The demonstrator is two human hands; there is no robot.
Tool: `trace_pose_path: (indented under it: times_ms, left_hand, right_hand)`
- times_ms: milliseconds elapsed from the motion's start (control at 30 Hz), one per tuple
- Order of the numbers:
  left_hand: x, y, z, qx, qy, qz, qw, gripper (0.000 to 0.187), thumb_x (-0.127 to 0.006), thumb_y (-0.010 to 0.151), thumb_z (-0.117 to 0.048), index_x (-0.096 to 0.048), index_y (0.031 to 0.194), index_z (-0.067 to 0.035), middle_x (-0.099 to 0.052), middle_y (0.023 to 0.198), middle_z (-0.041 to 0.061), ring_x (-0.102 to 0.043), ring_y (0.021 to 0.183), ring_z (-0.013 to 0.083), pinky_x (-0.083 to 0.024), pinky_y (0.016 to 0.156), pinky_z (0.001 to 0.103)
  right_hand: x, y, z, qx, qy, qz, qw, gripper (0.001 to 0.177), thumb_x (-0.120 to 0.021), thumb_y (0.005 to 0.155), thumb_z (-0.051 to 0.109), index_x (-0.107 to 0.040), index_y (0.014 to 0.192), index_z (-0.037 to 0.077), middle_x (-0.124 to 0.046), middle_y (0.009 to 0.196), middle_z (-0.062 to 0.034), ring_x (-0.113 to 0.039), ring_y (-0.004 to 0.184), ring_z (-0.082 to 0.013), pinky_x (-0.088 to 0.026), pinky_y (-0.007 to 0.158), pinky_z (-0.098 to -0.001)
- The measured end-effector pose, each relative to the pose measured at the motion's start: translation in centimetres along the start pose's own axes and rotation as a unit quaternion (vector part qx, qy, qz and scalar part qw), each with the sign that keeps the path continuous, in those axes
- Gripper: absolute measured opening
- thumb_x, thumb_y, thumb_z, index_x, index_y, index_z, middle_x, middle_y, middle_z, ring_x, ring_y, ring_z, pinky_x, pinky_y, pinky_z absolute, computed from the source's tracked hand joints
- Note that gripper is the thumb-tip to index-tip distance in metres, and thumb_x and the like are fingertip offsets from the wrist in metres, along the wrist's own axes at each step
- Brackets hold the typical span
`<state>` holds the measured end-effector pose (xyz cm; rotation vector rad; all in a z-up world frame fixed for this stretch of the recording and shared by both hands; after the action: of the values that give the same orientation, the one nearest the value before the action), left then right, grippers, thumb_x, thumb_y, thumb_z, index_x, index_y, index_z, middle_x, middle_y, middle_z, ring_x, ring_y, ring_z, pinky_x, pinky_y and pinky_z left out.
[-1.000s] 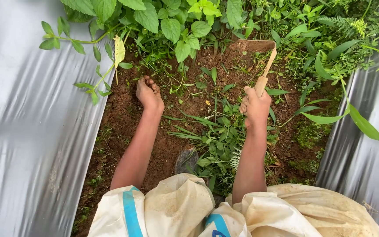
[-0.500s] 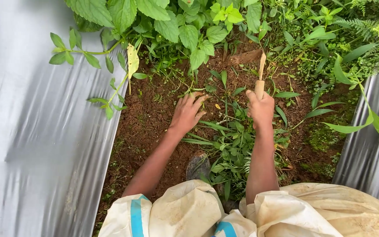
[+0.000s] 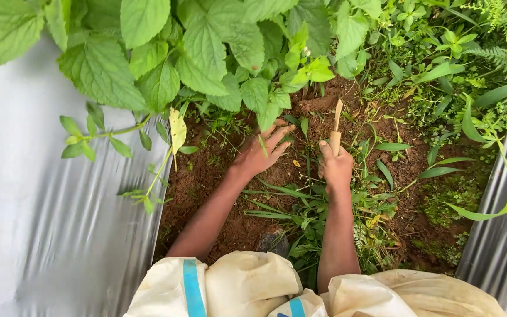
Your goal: Using a small hand hoe to loosen soil and pulling weeds out of a garden bed by hand.
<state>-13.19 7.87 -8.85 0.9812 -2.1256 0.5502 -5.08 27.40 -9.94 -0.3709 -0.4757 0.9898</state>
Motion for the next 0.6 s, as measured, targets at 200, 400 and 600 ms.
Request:
trace_pose_path:
  times_ms: [200,400,600]
  left_hand:
    - [-10.2,11.4,3.1,-0.075,-0.096,-0.025,0.992,0.067,-0.060,0.105,-0.016,-0.032,0.164,-0.031,-0.033,0.165,0.009,-0.037,0.149,0.0418,-0.030,0.121,0.060]
    - [-7.6,12.3,-0.5,-0.130,0.235,0.143,0.952,0.069,-0.066,0.100,-0.040,-0.040,0.159,-0.015,-0.029,0.168,0.010,-0.029,0.153,0.0350,-0.016,0.127,0.060]
    - [-9.3,5.5,-2.6,-0.123,0.103,0.116,0.980,0.047,-0.055,0.108,-0.031,-0.052,0.148,-0.007,-0.030,0.165,0.016,-0.023,0.153,0.0402,-0.025,0.123,0.063]
  right_hand:
    - [3.4,0.6,3.0,-0.024,0.076,-0.085,0.993,0.026,-0.061,0.106,0.024,-0.055,0.087,0.007,-0.043,0.055,0.0015,-0.039,0.039,-0.0067,-0.036,0.038,-0.0244]
    - [10.1,1.1,2.3,-0.001,0.121,-0.171,0.978,0.035,-0.054,0.113,0.035,-0.051,0.091,0.007,-0.042,0.060,0.0005,-0.042,0.048,-0.0092,-0.040,0.047,-0.0283]
    - [16.3,-2.5,1.9,-0.047,0.144,-0.219,0.964,0.033,-0.057,0.111,0.034,-0.051,0.089,0.010,-0.038,0.056,0.0011,-0.035,0.045,-0.0100,-0.039,0.047,-0.0308]
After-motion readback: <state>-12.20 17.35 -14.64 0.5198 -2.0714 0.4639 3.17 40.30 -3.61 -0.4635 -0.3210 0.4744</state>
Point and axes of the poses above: each hand's wrist, its own y-axis towards the middle knuckle, its own x-axis out of the back of the hand, z = x × y, the point moved 3 cm from there along y, towards the middle knuckle
